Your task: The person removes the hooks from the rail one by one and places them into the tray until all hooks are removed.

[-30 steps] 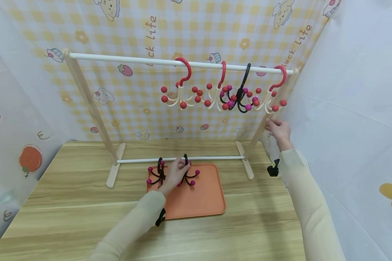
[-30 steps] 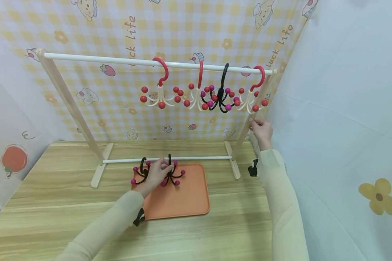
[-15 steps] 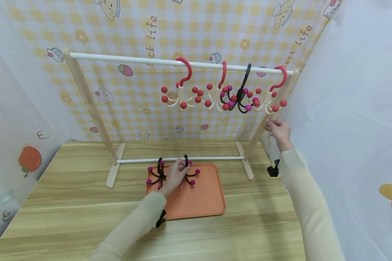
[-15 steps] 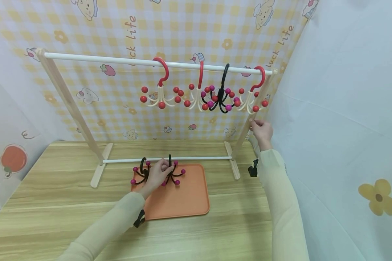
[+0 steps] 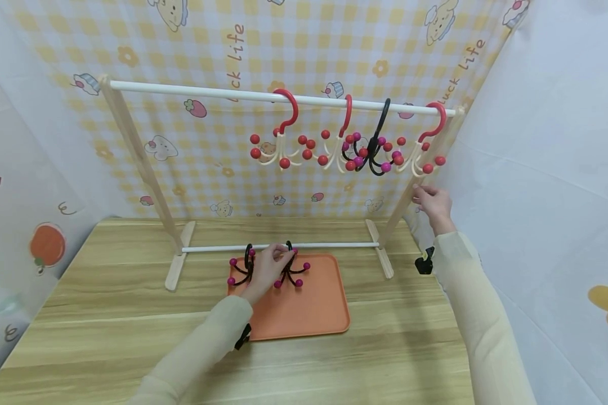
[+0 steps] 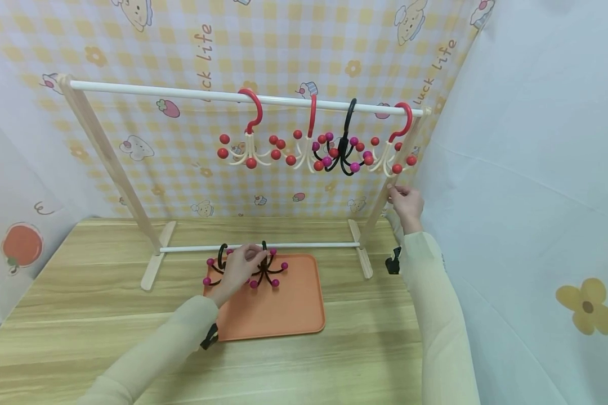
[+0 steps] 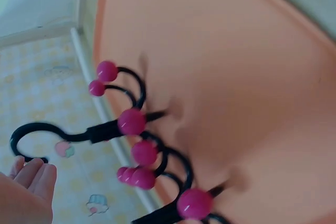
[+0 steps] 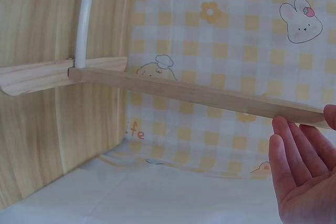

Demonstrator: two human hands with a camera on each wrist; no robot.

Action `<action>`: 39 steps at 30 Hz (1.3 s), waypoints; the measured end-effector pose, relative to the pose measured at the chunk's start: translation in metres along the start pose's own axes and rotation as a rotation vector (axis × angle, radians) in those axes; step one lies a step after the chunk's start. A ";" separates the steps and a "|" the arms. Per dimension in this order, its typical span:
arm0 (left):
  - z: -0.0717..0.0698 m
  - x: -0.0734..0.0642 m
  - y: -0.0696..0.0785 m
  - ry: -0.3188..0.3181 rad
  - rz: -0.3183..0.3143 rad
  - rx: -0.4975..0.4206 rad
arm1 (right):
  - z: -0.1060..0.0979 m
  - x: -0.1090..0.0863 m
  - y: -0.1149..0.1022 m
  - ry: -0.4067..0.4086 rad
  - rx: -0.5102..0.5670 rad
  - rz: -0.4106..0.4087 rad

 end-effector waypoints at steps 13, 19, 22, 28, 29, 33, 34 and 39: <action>-0.059 0.028 0.047 0.043 0.102 -0.106 | -0.002 0.001 0.002 -0.012 0.088 -0.034; -0.093 0.044 0.068 0.087 0.187 -0.107 | -0.001 -0.001 0.000 0.003 0.048 -0.020; -0.112 0.050 0.076 0.138 0.222 -0.077 | -0.001 -0.002 -0.001 0.003 0.049 -0.007; -0.151 0.058 0.086 0.228 0.236 0.001 | -0.001 -0.001 0.000 -0.004 0.023 -0.004; -0.157 0.059 0.086 0.242 0.237 0.012 | -0.001 -0.001 0.000 -0.004 0.021 -0.005; -0.180 0.063 0.087 0.303 0.238 0.037 | 0.000 0.000 0.000 -0.007 0.026 -0.004; -0.185 0.063 0.088 0.321 0.241 0.052 | 0.000 0.000 0.000 -0.005 0.028 -0.004; -0.209 0.065 0.087 0.416 0.280 0.075 | -0.001 -0.003 -0.002 -0.001 0.039 -0.003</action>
Point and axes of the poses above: each hand's wrist, its own x-axis towards the middle knuckle, its own z-axis out of the palm, y = z × x, the point moved 4 cm from there along x, towards the middle knuckle, and after that the axes turned 6 degrees about z, right-handed, at the moved point
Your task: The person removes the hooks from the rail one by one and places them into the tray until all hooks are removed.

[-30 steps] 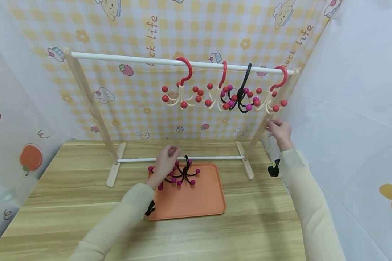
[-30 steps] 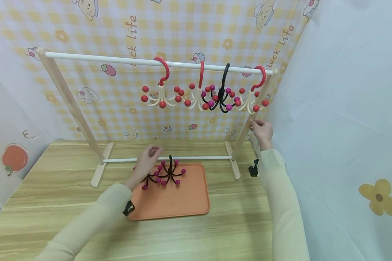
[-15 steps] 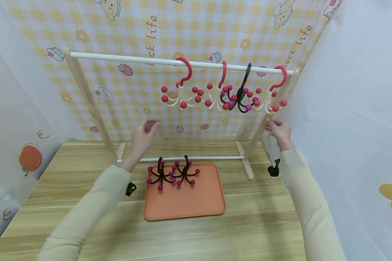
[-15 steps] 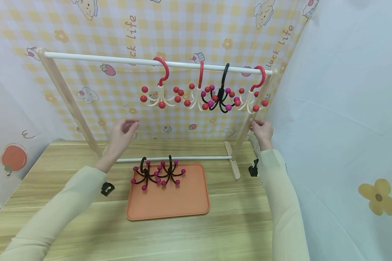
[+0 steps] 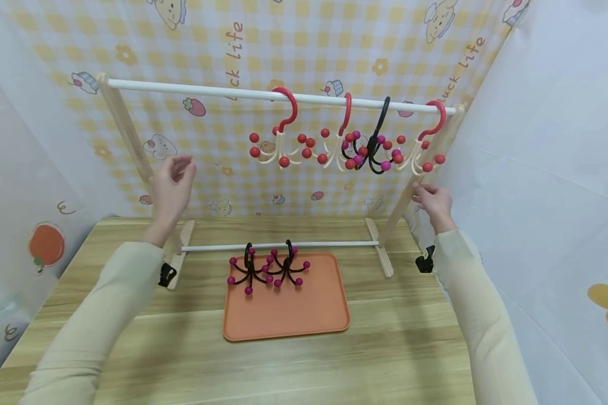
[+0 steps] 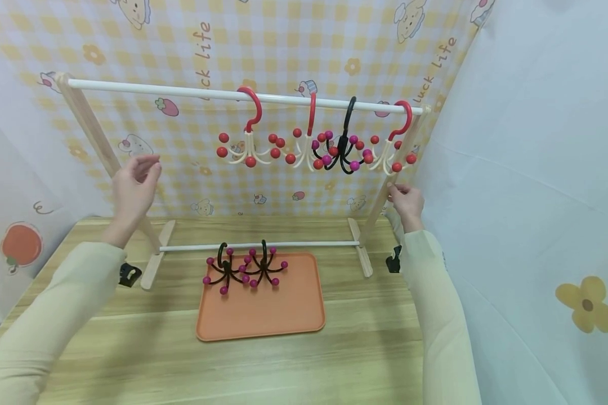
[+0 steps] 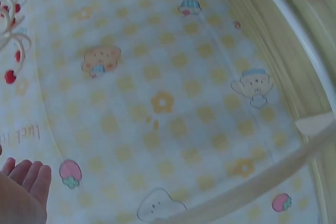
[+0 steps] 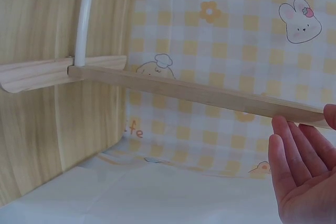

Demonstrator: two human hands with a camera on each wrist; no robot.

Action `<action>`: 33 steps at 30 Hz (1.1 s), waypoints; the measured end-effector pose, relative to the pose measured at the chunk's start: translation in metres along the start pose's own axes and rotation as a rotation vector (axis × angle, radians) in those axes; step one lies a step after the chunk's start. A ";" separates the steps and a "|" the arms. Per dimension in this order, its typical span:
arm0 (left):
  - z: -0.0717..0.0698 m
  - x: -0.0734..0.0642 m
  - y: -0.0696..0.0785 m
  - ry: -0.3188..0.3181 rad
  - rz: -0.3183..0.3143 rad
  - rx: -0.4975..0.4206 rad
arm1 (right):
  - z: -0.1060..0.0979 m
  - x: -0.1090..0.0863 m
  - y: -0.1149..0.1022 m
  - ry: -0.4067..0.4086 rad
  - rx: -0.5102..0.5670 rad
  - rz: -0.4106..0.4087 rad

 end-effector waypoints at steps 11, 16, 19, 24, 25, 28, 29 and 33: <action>-0.038 0.009 0.000 0.235 0.022 -0.021 | -0.001 0.000 0.001 -0.003 0.001 -0.005; -0.051 0.006 0.023 0.349 0.082 0.023 | 0.000 0.000 0.001 -0.001 -0.014 -0.006; -0.054 0.007 0.017 0.374 0.093 0.073 | 0.000 0.000 0.000 0.001 -0.030 -0.006; -0.055 0.012 -0.005 0.324 -0.005 0.068 | 0.000 0.000 0.000 -0.001 -0.048 -0.003; -0.056 0.012 -0.010 0.313 -0.032 0.053 | 0.000 0.000 0.000 -0.002 -0.048 0.000; -0.056 0.015 -0.021 0.285 -0.108 0.006 | 0.000 0.000 0.001 -0.005 -0.055 0.001; -0.057 0.016 -0.024 0.275 -0.126 -0.001 | 0.000 0.000 0.001 -0.005 -0.055 0.002; -0.057 0.018 -0.033 0.203 -0.222 0.011 | 0.000 0.000 0.001 0.000 -0.051 0.001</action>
Point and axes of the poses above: each hand's wrist, its own x-axis towards the middle knuckle, its own z-axis out of the palm, y = z × x, the point moved 4 cm from there along x, towards the middle knuckle, and after that the axes turned 6 degrees about z, right-handed, at the moved point
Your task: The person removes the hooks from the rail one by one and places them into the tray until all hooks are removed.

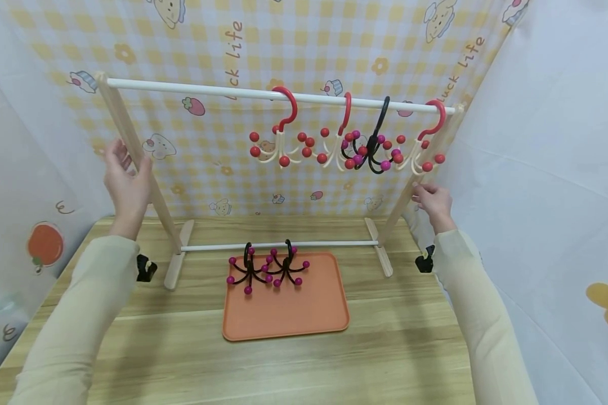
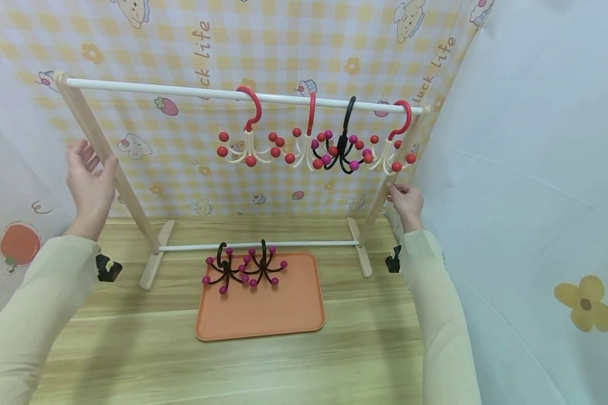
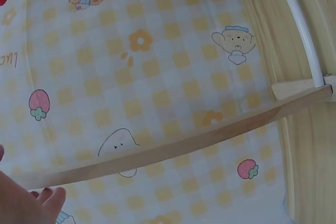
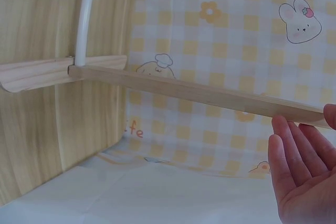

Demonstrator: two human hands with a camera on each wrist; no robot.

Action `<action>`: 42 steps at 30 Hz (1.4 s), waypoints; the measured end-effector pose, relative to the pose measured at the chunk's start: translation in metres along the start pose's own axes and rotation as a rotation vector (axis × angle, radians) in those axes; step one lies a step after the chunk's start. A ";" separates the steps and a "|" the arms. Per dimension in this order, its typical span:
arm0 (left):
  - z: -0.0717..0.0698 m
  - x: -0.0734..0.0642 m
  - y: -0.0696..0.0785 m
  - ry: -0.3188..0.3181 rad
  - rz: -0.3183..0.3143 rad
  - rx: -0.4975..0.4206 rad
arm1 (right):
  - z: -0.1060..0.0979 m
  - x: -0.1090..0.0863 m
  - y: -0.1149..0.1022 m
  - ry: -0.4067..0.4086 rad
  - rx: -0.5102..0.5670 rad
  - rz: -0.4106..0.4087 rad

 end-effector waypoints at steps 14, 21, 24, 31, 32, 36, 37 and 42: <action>-0.003 0.011 -0.015 -0.165 -0.149 0.221 | 0.002 0.001 -0.001 -0.013 -0.004 -0.004; -0.006 0.020 -0.015 -0.165 -0.126 0.385 | 0.003 0.002 0.000 -0.006 -0.002 0.001; -0.006 0.021 -0.015 -0.159 -0.119 0.413 | 0.003 0.001 -0.001 -0.008 -0.010 -0.004; -0.007 0.023 -0.015 -0.180 -0.068 0.428 | 0.000 -0.003 0.000 -0.047 -0.030 -0.006; -0.007 0.023 -0.016 -0.185 -0.062 0.429 | -0.001 -0.005 0.001 -0.054 -0.037 -0.010; -0.007 0.024 -0.016 -0.197 -0.022 0.434 | -0.005 -0.011 0.001 -0.060 -0.057 -0.025; -0.007 0.023 -0.015 -0.200 -0.014 0.435 | -0.006 -0.012 0.001 -0.057 -0.054 -0.031; -0.006 0.021 -0.014 -0.215 0.000 0.441 | -0.007 -0.017 -0.001 -0.057 -0.011 -0.069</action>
Point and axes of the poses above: each hand's wrist, its own x-axis towards the middle knuckle, its own z-axis out of the palm, y = z × x, the point moved 4 cm from there along x, towards the middle knuckle, and after that the axes turned 6 degrees about z, right-handed, at the moved point
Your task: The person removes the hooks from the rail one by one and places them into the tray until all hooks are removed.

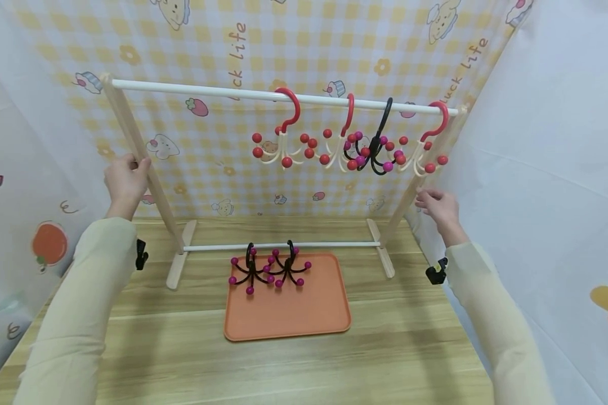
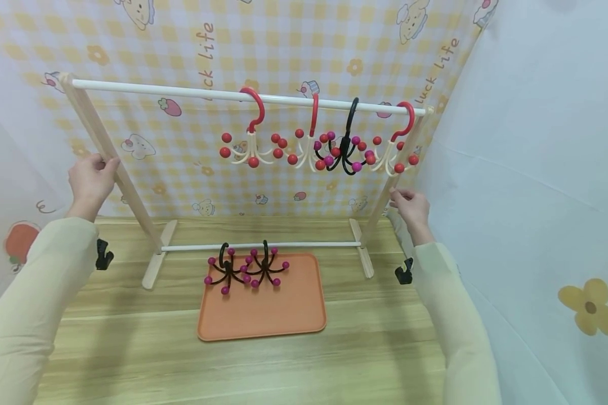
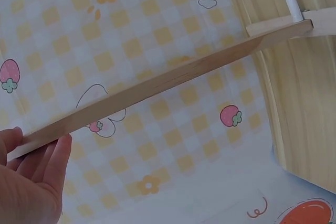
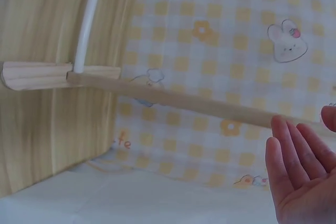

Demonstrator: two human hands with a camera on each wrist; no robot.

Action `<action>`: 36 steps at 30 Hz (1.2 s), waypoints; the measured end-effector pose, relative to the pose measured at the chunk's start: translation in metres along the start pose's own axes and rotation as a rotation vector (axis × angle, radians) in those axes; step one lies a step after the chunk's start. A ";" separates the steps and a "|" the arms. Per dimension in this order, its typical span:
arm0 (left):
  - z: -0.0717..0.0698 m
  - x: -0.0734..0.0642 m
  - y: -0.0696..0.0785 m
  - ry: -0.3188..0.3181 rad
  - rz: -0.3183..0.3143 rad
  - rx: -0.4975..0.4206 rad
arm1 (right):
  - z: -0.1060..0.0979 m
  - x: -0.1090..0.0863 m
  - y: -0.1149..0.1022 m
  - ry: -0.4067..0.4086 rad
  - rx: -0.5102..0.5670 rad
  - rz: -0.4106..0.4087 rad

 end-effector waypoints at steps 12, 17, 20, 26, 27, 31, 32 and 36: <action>0.002 -0.001 -0.003 -0.017 -0.018 -0.007 | 0.021 -0.026 -0.039 -0.166 0.072 -0.128; 0.002 -0.001 -0.003 -0.008 -0.017 -0.002 | 0.033 -0.036 -0.055 -0.214 0.046 -0.162; 0.002 -0.001 -0.003 -0.006 -0.011 -0.004 | 0.041 -0.041 -0.062 -0.257 0.031 -0.165; 0.001 -0.001 -0.003 0.008 0.010 0.009 | 0.061 -0.052 -0.074 -0.326 0.070 -0.176; 0.001 0.000 -0.003 0.013 0.013 0.014 | 0.065 -0.054 -0.075 -0.335 0.077 -0.177; 0.001 0.000 -0.003 0.018 0.010 0.021 | 0.077 -0.061 -0.084 -0.356 0.102 -0.184; 0.001 0.000 -0.003 0.019 0.010 0.017 | 0.080 -0.063 -0.087 -0.362 0.100 -0.188; 0.001 0.000 -0.001 0.019 0.002 0.007 | 0.090 -0.069 -0.101 -0.401 0.119 -0.215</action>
Point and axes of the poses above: each hand's wrist, its own x-axis towards the middle knuckle, its own z-axis out of the palm, y = z × x, the point moved 4 cm from there along x, towards the middle knuckle, and after that the axes turned 6 degrees about z, right-handed, at the moved point
